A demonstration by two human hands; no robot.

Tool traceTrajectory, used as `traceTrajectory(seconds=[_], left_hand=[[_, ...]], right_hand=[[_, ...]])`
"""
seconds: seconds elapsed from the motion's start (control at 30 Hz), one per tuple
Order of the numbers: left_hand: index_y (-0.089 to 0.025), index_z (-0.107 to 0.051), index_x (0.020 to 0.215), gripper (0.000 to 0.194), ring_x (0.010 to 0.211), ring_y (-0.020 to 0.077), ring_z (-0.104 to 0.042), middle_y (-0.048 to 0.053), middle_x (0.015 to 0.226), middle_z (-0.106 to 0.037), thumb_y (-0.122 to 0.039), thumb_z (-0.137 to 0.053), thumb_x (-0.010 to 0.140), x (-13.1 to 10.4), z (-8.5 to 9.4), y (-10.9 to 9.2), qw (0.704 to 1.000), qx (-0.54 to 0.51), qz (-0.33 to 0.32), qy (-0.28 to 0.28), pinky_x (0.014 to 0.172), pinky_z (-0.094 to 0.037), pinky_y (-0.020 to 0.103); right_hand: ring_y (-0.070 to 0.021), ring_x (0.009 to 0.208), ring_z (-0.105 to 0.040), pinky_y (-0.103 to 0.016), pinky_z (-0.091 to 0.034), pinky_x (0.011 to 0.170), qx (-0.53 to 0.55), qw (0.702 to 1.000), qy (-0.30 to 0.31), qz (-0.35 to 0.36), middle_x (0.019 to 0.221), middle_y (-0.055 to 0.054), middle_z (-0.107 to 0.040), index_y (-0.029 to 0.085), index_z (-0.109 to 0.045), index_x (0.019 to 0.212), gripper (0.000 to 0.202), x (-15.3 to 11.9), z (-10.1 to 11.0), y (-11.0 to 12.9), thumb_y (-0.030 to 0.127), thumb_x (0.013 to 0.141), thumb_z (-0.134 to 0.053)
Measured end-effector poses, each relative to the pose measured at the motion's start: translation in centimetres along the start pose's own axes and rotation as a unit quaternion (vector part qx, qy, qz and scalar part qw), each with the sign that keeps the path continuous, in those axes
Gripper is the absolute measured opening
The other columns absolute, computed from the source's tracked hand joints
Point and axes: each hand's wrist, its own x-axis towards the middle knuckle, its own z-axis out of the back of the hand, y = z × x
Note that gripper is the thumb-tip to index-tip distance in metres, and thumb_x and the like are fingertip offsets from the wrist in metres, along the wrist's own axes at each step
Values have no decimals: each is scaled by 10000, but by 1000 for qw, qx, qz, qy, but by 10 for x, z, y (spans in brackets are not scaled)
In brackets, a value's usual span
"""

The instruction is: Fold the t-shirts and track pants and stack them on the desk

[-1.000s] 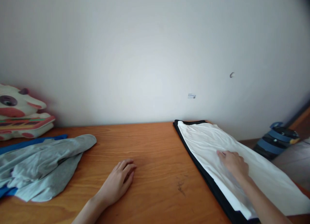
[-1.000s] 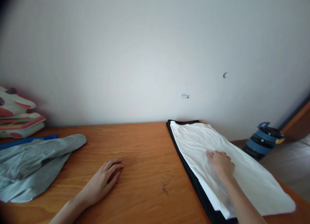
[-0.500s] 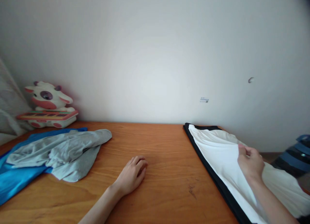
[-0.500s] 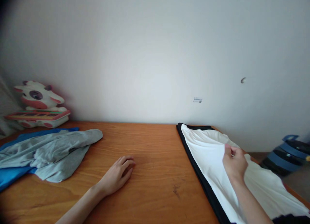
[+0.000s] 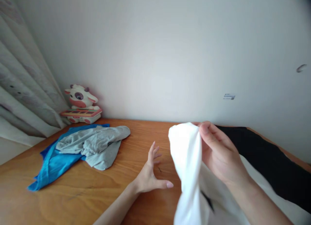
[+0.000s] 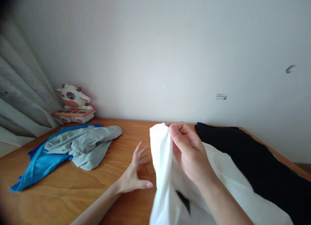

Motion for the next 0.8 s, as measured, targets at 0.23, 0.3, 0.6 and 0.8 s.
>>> traceTrajectory(seconds=[0.23, 0.3, 0.6, 0.8], left_hand=[[-220, -692, 1051, 244, 970, 235, -649, 50, 1065, -704, -326, -717, 832, 2, -4, -22, 993, 93, 1, 74, 886, -508, 342], [-198, -654, 882, 92, 825, 186, -618, 22, 898, -674, -287, -650, 857, 3, -5, -20, 993, 110, 19, 41, 778, -490, 294], [-201, -534, 858, 214, 683, 106, -479, -45, 768, -544, -372, -657, 823, 19, 61, -39, 921, -60, -32, -384, 649, -430, 198], [-196, -673, 948, 243, 773, 185, -621, 27, 831, -675, -398, -654, 814, 10, 88, -44, 939, 123, -50, -317, 750, -514, 298]], right_hand=[[-241, 896, -691, -330, -560, 821, -297, 952, 33, -64, 910, -77, -739, 223, -686, 909, 475, -8, 57, -79, 683, 881, -573], [-287, 1085, -678, -388, -541, 964, -376, 918, 102, -75, 1115, -84, -742, 264, -715, 1002, 420, -27, 82, -95, 647, 865, -611], [-358, 1373, -520, -521, -476, 1104, -493, 858, 146, -2, 1507, -109, -544, 321, -526, 1456, 775, -62, 100, -147, 547, 746, -740], [-283, 1146, -677, -418, -587, 947, -376, 926, 20, -36, 1306, -115, -674, 258, -611, 1234, 568, -36, 65, -170, 662, 835, -600]])
